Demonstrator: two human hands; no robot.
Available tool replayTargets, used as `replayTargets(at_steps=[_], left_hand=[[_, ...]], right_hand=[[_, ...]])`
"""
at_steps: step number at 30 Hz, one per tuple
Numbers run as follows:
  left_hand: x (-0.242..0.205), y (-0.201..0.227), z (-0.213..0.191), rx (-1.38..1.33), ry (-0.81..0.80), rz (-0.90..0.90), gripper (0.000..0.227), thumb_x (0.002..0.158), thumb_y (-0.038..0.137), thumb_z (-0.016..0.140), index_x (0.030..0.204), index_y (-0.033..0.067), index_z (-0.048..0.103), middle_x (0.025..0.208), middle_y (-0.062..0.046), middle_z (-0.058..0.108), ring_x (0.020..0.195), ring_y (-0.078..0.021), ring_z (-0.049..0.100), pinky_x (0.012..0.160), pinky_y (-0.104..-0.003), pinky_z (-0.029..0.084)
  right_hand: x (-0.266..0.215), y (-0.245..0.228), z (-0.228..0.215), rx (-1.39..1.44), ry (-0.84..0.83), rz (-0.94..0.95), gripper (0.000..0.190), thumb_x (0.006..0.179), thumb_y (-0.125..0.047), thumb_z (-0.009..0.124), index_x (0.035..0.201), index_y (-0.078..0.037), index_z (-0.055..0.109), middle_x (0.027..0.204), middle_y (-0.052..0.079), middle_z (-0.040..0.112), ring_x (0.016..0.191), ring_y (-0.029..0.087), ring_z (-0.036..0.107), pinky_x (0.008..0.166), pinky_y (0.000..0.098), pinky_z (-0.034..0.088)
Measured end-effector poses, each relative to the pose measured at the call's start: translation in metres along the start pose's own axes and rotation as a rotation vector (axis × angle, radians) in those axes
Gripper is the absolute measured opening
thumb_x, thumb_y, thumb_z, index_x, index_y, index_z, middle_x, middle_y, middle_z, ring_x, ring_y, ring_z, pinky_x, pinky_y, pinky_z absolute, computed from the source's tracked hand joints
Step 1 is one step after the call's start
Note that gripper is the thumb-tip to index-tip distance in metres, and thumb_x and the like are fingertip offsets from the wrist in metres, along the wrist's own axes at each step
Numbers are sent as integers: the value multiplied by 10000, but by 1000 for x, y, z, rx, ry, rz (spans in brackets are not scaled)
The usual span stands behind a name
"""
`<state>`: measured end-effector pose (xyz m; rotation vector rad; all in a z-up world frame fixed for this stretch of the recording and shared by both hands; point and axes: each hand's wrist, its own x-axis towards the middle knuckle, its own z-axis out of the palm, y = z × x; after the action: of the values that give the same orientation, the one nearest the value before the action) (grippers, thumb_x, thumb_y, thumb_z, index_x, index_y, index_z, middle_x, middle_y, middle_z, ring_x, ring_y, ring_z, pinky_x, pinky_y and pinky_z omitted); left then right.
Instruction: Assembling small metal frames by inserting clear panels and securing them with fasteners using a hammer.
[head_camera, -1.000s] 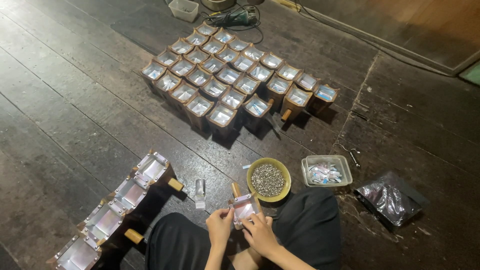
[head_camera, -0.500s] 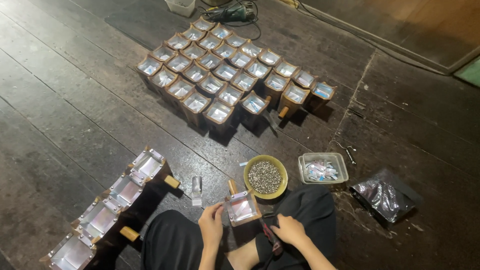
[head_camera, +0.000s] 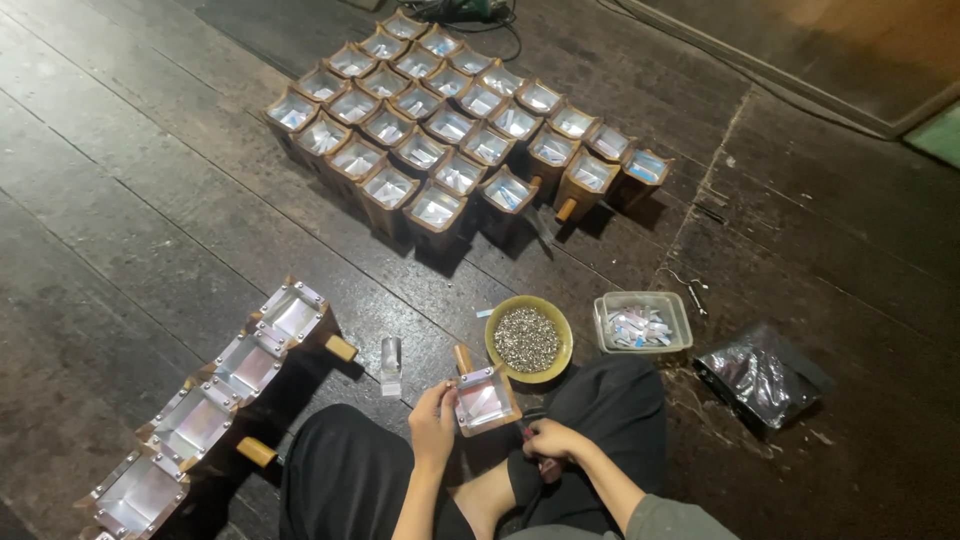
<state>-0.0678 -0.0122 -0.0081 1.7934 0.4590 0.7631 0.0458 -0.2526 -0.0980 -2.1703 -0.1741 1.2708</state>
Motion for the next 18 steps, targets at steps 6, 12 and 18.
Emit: replayTargets(at_steps=[6, 12, 18], left_hand=[[-3, -13, 4, 48, 54, 111, 159, 879, 29, 685, 1032, 9, 726, 926, -93, 764, 704, -180, 699, 667, -288, 563], [0, -43, 5, 12, 230, 89, 82, 925, 183, 786, 975, 119, 773, 880, -49, 796, 820, -225, 766, 740, -305, 602], [-2, -41, 0, -108, 238, 87, 63, 930, 152, 767, 951, 93, 771, 823, -67, 789, 769, -221, 771, 713, -311, 601]], right_hand=[[-46, -25, 5, 398, -101, 92, 198, 803, 54, 474, 971, -27, 539, 592, 149, 600, 439, 266, 627, 337, 320, 415], [-61, -7, 16, 567, 84, 152, 867, 787, 108, 602, 1583, -68, 307, 883, 352, 683, 668, 405, 765, 624, 447, 666], [-96, -9, 0, 712, 366, 122, 712, 794, 121, 618, 1472, 40, 414, 849, 321, 676, 612, 330, 749, 556, 366, 652]])
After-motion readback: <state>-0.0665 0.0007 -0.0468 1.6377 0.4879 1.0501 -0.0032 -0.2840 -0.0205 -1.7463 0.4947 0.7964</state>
